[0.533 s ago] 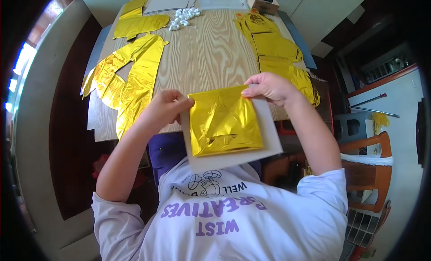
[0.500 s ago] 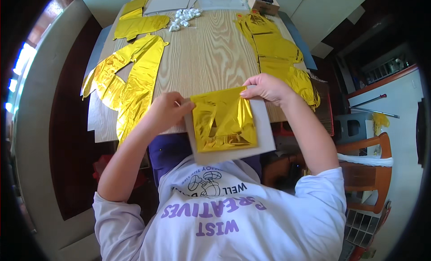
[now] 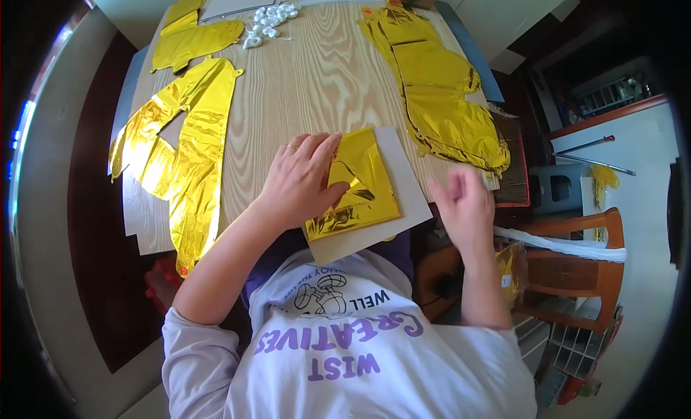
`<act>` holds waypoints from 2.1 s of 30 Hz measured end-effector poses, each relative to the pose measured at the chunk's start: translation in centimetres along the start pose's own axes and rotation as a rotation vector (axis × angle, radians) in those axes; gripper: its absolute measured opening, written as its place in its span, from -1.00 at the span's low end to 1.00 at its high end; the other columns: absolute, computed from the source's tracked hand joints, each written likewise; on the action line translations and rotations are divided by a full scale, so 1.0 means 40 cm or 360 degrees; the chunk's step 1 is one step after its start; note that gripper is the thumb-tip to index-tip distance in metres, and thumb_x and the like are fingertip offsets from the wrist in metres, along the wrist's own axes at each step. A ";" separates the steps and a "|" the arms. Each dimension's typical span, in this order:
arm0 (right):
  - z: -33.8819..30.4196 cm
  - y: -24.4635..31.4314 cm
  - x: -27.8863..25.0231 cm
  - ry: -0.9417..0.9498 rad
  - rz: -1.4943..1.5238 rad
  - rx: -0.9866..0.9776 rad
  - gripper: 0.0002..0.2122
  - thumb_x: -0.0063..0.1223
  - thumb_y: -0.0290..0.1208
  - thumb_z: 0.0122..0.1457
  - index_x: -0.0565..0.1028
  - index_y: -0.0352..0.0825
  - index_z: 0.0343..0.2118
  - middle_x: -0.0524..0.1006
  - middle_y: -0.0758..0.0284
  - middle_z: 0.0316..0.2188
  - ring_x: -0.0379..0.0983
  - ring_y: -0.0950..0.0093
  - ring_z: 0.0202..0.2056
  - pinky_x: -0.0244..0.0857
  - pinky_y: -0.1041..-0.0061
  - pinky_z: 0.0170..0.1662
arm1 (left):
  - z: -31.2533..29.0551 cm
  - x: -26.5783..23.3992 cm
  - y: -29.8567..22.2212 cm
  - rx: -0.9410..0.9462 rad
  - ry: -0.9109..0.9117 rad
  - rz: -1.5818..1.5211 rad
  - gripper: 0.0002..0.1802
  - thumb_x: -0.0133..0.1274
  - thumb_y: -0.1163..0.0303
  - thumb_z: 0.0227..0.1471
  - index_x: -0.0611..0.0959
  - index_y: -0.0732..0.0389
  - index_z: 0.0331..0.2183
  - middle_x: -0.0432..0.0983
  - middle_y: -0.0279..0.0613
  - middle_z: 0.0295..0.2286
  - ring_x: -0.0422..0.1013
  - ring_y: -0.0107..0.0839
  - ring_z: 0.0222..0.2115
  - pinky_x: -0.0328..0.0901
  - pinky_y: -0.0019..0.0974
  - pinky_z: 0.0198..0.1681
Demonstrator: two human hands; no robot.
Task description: Folding and placing gold letter balloons onto cardboard templates for packaging.
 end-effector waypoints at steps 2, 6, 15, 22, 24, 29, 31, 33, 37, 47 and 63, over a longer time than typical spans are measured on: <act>-0.097 -0.055 0.016 0.0152 0.0184 0.0351 -0.60 0.36 -0.09 0.10 0.51 -0.38 -0.29 0.51 0.26 -0.54 0.50 0.38 -0.51 0.40 0.40 -0.38 | 0.021 -0.016 -0.005 -0.0039 0.0076 -0.0003 -0.18 0.30 0.12 -0.09 0.40 0.16 0.18 0.43 -0.03 0.03 0.33 -0.02 0.08 0.22 -0.04 0.15; -0.159 -0.079 0.117 0.0408 0.1360 0.1036 -0.58 0.28 -0.05 0.19 0.52 -0.41 -0.28 0.59 0.32 -0.49 0.53 0.56 -0.55 0.38 0.64 -0.48 | 0.082 -0.028 0.000 -0.0153 0.0125 0.0018 -0.20 0.30 0.09 -0.09 0.44 0.19 0.15 0.45 -0.04 -0.02 0.38 -0.02 0.00 0.27 -0.07 0.10; -0.196 -0.030 0.160 0.0374 0.1905 0.1254 -0.71 0.17 -0.19 0.29 0.55 -0.35 -0.17 0.62 0.35 -0.46 0.47 0.61 -0.66 0.31 0.66 -0.61 | 0.140 -0.014 0.024 -0.0478 0.0597 -0.0385 -0.49 0.23 0.17 0.03 0.59 0.30 -0.06 0.63 0.05 -0.27 0.56 -0.07 -0.21 0.41 -0.10 -0.07; -0.209 -0.053 0.178 0.0335 0.2105 0.1318 -0.76 0.22 -0.20 0.26 0.58 -0.31 -0.30 0.62 0.37 -0.47 0.48 0.61 -0.65 0.28 0.64 -0.59 | 0.163 -0.023 0.027 -0.0610 0.0736 -0.0549 -0.56 0.15 0.14 0.11 0.65 0.36 -0.18 0.65 0.07 -0.34 0.59 -0.09 -0.29 0.44 -0.15 -0.17; -0.210 -0.050 0.184 0.0325 0.2140 0.1327 -0.77 0.24 -0.22 0.24 0.59 -0.30 -0.35 0.60 0.40 -0.49 0.45 0.62 -0.65 0.24 0.64 -0.59 | 0.168 -0.021 0.025 -0.0670 0.0773 -0.0583 -0.55 0.13 0.13 0.12 0.65 0.37 -0.18 0.65 0.08 -0.34 0.59 -0.09 -0.29 0.44 -0.15 -0.18; -0.212 -0.020 0.202 0.0268 0.2228 0.1386 -0.80 0.30 -0.25 0.20 0.59 -0.27 -0.39 0.53 0.46 -0.54 0.31 0.66 -0.68 0.15 0.65 -0.58 | 0.162 0.001 0.053 -0.0749 0.0801 -0.0653 -0.53 0.12 0.13 0.12 0.65 0.39 -0.18 0.63 0.12 -0.34 0.58 -0.09 -0.29 0.42 -0.14 -0.19; -0.213 -0.008 0.205 0.0297 0.2251 0.1403 -0.81 0.29 -0.25 0.21 0.59 -0.26 -0.40 0.52 0.48 -0.55 0.27 0.66 -0.68 0.14 0.65 -0.57 | 0.162 0.001 0.050 -0.0771 0.0827 -0.0613 -0.54 0.12 0.13 0.13 0.64 0.39 -0.18 0.63 0.13 -0.36 0.58 -0.10 -0.31 0.42 -0.14 -0.21; -0.216 -0.004 0.209 0.0322 0.2271 0.1406 -0.82 0.29 -0.26 0.21 0.59 -0.25 -0.39 0.52 0.49 -0.54 0.25 0.68 -0.66 0.13 0.67 -0.56 | 0.163 -0.005 0.045 -0.0796 0.0848 -0.0592 -0.54 0.12 0.13 0.14 0.64 0.39 -0.18 0.62 0.14 -0.37 0.58 -0.11 -0.33 0.43 -0.13 -0.22; -0.217 0.003 0.208 0.0347 0.2249 0.1410 -0.84 0.27 -0.30 0.21 0.59 -0.26 -0.31 0.54 0.51 -0.47 0.27 0.74 -0.59 0.12 0.70 -0.54 | 0.163 -0.018 0.038 -0.0869 0.0894 -0.0597 -0.55 0.12 0.13 0.14 0.65 0.39 -0.20 0.62 0.12 -0.40 0.58 -0.12 -0.37 0.43 -0.12 -0.26; -0.203 0.006 0.211 0.0304 0.1987 0.1208 -0.73 0.32 -0.30 0.16 0.56 -0.33 -0.18 0.58 0.46 -0.41 0.39 0.74 -0.56 0.27 0.71 -0.50 | 0.149 -0.014 0.047 -0.0749 0.0825 -0.0470 -0.49 0.07 0.05 0.17 0.65 0.39 -0.20 0.63 0.12 -0.35 0.58 -0.05 -0.30 0.42 -0.11 -0.18; -0.193 0.007 0.210 0.0258 0.2000 0.1208 -0.70 0.25 -0.20 0.23 0.57 -0.38 -0.20 0.59 0.38 -0.45 0.44 0.63 -0.67 0.25 0.69 -0.59 | 0.108 -0.054 0.070 -0.0931 0.0867 -0.0680 -0.68 0.12 0.24 0.21 0.59 0.31 -0.16 0.58 -0.28 -0.51 0.42 -0.60 -0.59 0.28 -0.43 -0.54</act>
Point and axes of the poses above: each hand's wrist, its own z-axis towards the middle knuckle, its own x-axis out of the palm, y = z × x, the point moved 2 cm from there along z, towards the middle knuckle
